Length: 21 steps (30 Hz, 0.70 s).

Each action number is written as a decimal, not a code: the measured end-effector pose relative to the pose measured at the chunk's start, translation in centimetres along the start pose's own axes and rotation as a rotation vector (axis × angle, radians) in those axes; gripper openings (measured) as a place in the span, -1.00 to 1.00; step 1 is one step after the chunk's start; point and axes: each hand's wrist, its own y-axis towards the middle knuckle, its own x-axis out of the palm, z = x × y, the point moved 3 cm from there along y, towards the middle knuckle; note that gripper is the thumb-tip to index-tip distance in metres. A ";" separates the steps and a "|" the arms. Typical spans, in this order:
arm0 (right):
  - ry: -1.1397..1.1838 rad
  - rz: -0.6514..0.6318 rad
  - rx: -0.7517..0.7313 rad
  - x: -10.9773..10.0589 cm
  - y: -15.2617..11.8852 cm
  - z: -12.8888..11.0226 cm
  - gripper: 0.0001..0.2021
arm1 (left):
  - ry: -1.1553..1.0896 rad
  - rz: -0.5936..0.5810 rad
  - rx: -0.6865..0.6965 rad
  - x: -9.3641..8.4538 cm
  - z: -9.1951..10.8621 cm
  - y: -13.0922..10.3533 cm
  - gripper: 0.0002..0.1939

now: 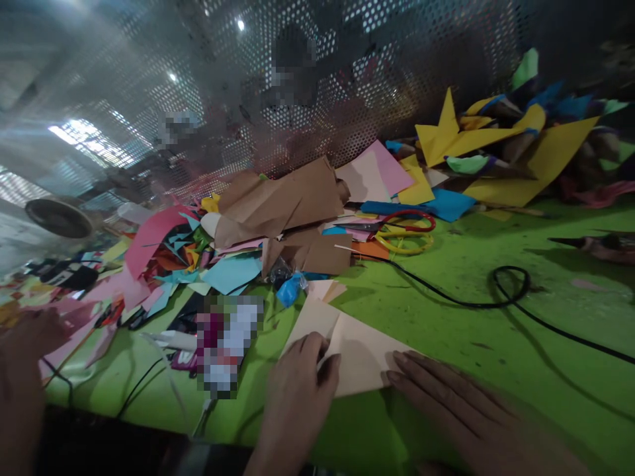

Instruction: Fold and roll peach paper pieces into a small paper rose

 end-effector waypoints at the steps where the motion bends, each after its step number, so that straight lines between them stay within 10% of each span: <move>1: 0.010 -0.011 0.008 -0.1 0.0 0.0 -0.28 | -0.012 0.030 0.027 0.1 0.0 -0.1 -0.91; 8: 0.035 -0.049 0.047 -0.5 0.2 -0.4 -0.29 | 0.111 0.483 0.380 -0.3 0.9 -1.9 -0.74; 13: 0.078 -0.074 0.085 -0.6 0.2 -0.6 -0.26 | 0.081 0.325 0.720 0.6 2.5 -3.9 -0.62; 21: 0.076 -0.128 0.122 -1.1 0.1 -1.3 -0.22 | 0.201 0.112 0.745 2.7 1.3 -4.6 -0.28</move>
